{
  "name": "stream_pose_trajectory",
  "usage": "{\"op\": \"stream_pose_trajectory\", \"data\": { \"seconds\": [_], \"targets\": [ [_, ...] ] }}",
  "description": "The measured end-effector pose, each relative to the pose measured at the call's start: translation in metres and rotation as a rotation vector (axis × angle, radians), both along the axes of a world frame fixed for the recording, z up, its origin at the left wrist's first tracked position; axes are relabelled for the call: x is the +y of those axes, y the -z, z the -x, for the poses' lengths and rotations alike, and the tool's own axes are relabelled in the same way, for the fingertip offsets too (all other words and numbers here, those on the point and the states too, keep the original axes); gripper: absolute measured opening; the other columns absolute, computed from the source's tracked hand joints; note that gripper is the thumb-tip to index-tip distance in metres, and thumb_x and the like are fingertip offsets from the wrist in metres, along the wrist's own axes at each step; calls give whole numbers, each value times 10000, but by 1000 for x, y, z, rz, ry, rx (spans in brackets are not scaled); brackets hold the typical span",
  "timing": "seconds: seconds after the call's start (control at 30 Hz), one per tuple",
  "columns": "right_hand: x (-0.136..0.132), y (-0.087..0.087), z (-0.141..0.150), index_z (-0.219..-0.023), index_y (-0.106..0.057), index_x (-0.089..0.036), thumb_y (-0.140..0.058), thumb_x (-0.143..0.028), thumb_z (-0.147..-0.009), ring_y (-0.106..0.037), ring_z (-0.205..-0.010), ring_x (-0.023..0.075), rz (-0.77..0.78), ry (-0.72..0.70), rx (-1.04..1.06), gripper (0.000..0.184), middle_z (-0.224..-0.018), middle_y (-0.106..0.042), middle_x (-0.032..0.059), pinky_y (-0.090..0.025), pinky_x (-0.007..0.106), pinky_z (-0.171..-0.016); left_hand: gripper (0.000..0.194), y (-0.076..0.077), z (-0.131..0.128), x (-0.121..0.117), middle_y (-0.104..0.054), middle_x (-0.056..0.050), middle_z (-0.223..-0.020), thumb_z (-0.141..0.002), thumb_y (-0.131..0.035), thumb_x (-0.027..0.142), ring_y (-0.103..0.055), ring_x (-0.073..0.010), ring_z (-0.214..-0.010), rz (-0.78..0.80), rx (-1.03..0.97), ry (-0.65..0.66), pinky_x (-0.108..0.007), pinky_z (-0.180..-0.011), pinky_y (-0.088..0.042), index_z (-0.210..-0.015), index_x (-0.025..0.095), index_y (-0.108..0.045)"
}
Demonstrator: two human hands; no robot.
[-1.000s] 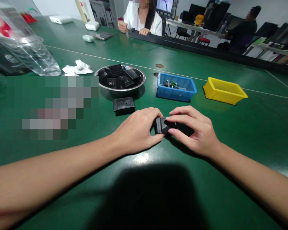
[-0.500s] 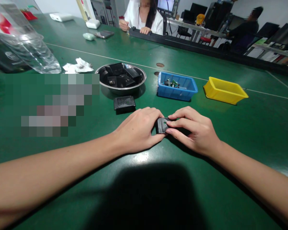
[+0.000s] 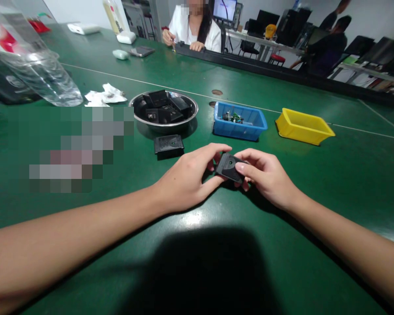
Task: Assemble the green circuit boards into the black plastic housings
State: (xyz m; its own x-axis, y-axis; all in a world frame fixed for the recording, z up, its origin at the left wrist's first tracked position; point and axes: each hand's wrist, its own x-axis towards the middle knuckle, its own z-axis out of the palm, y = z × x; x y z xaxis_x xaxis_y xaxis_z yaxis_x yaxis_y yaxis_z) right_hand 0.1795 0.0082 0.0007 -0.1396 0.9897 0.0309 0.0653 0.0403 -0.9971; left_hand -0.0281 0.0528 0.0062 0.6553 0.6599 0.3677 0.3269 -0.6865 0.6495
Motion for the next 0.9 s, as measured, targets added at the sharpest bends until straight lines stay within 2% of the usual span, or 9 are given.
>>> {"op": "stream_pose_trajectory", "data": {
  "seconds": [0.07, 0.13, 0.2, 0.3, 0.43, 0.57, 0.77, 0.9],
  "targets": [
    [-1, -2, 3, -940, -652, -184, -786, -399, -801, -642, -602, 125, 45, 52, 151, 289, -756, -698, -1, -529, 232, -528, 460, 0, -1, 0, -697, -51, -1020, -908, -609, 313, -653, -158, -828, 141, -100, -20, -286, -783, -526, -1332, 161, -512],
    [-2, -3, 7, -1018, -666, -191, -822, -380, -758, -687, -703, 146, 68, 84, 237, 357, -869, -736, 27, -585, 263, -622, 411, -1, -1, 2, -697, -52, -994, -921, -592, 362, -652, -161, -818, 267, -163, 16, -281, -753, -527, -1272, 151, -552],
    [-5, -3, 10, -1098, -682, -194, -839, -370, -744, -708, -808, 171, 77, 45, 241, 426, -969, -752, 54, -612, 302, -718, 322, -1, 0, 4, -692, -51, -945, -928, -577, 411, -646, -174, -823, 334, -154, 68, -280, -736, -522, -1100, 143, -625],
    [-7, -1, 11, -1111, -704, -198, -827, -382, -775, -710, -881, 188, 60, -40, 230, 402, -1019, -753, 61, -622, 335, -785, 323, -4, 0, 6, -645, -27, -811, -931, -552, 445, -601, -163, -753, 338, -115, 60, -260, -675, -487, -873, 137, -628],
    [-7, 4, 10, -999, -713, -184, -746, -447, -855, -695, -751, 168, 62, -40, 261, 302, -871, -731, 38, -618, 311, -657, 343, -6, 1, 6, -589, -3, -727, -911, -568, 455, -538, -135, -668, 306, -101, 61, -233, -598, -415, -824, 128, -624],
    [-10, 5, 10, -885, -694, -179, -768, -425, -845, -625, -619, 121, -36, 8, 163, 260, -728, -668, -11, -554, 243, -573, 363, -7, 2, 6, -588, -1, -707, -930, -539, 454, -517, -126, -642, 309, -86, 104, -229, -577, -383, -818, 124, -642],
    [-15, -4, 14, -793, -659, -171, -763, -439, -835, -556, -539, 100, -138, 95, -56, 291, -624, -611, -33, -465, 220, -501, 382, -9, 2, 5, -517, 17, -636, -953, -501, 404, -460, -102, -595, 199, -51, 111, -227, -558, -333, -700, 136, -600],
    [-15, -5, 17, -764, -645, -169, -750, -466, -834, -550, -528, 98, -139, 115, -69, 323, -596, -592, -36, -456, 214, -484, 405, -7, 1, 4, -479, 26, -609, -950, -492, 415, -435, -95, -575, 236, -51, 89, -226, -537, -312, -660, 140, -561]
  ]
}}
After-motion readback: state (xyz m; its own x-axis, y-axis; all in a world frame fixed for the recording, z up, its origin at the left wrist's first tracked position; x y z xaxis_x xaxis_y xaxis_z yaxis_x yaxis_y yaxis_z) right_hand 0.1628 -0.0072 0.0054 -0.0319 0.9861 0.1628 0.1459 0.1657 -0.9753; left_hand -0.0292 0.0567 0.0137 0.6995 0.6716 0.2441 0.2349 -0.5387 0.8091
